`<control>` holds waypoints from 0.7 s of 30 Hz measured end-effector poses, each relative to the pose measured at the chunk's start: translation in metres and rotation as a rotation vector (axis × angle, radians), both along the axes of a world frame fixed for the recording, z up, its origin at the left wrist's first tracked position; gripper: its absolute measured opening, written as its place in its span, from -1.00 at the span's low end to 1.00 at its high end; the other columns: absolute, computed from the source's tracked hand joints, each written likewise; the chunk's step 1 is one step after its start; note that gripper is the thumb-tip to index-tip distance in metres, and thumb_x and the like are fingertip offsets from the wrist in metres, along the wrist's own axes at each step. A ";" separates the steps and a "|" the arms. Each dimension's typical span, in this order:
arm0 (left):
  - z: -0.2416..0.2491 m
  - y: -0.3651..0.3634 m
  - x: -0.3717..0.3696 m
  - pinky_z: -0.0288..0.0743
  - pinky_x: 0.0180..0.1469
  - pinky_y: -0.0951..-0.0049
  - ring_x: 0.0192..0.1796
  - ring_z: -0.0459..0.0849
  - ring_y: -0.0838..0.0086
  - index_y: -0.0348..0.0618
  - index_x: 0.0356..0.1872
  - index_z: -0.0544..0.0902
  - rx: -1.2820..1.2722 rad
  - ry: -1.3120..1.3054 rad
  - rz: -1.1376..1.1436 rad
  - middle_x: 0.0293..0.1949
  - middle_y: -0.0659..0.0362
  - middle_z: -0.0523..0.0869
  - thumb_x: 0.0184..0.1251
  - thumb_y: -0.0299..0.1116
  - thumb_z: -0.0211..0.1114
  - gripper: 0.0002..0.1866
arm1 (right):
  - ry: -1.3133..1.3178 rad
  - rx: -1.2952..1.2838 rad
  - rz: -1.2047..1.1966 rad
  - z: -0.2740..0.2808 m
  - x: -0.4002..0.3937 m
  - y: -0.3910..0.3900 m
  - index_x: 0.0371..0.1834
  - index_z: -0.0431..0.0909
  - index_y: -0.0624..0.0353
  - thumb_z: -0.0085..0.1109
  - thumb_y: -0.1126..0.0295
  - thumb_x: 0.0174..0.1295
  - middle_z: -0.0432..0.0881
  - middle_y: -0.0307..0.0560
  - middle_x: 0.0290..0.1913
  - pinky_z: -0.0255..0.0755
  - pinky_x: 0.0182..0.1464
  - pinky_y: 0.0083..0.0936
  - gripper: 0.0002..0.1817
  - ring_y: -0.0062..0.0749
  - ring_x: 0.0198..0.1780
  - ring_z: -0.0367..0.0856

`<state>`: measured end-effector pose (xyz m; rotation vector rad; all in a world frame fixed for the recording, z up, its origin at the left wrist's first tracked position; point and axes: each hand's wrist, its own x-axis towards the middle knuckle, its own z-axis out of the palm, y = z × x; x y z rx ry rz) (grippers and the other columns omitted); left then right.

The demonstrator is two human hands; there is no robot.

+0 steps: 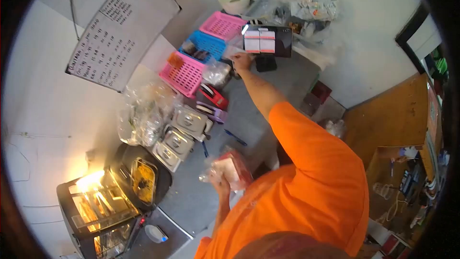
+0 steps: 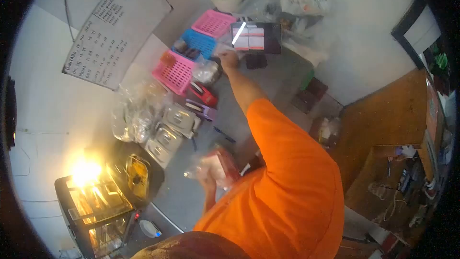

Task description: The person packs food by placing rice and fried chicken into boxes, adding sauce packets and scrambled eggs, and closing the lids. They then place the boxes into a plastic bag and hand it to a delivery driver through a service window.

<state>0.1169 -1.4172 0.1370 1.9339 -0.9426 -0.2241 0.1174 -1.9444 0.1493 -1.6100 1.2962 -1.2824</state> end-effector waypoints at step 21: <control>0.019 -0.011 -0.045 0.38 0.17 0.27 0.13 0.47 0.23 -0.34 0.17 0.41 -0.057 0.588 -0.280 0.11 -0.01 0.51 0.35 -0.19 0.18 -0.51 | -0.846 0.594 0.327 0.081 -0.236 0.257 -0.23 0.46 -0.01 0.09 0.27 0.31 0.29 -0.35 -0.65 0.03 -0.72 -0.60 -0.90 -0.68 -0.71 0.20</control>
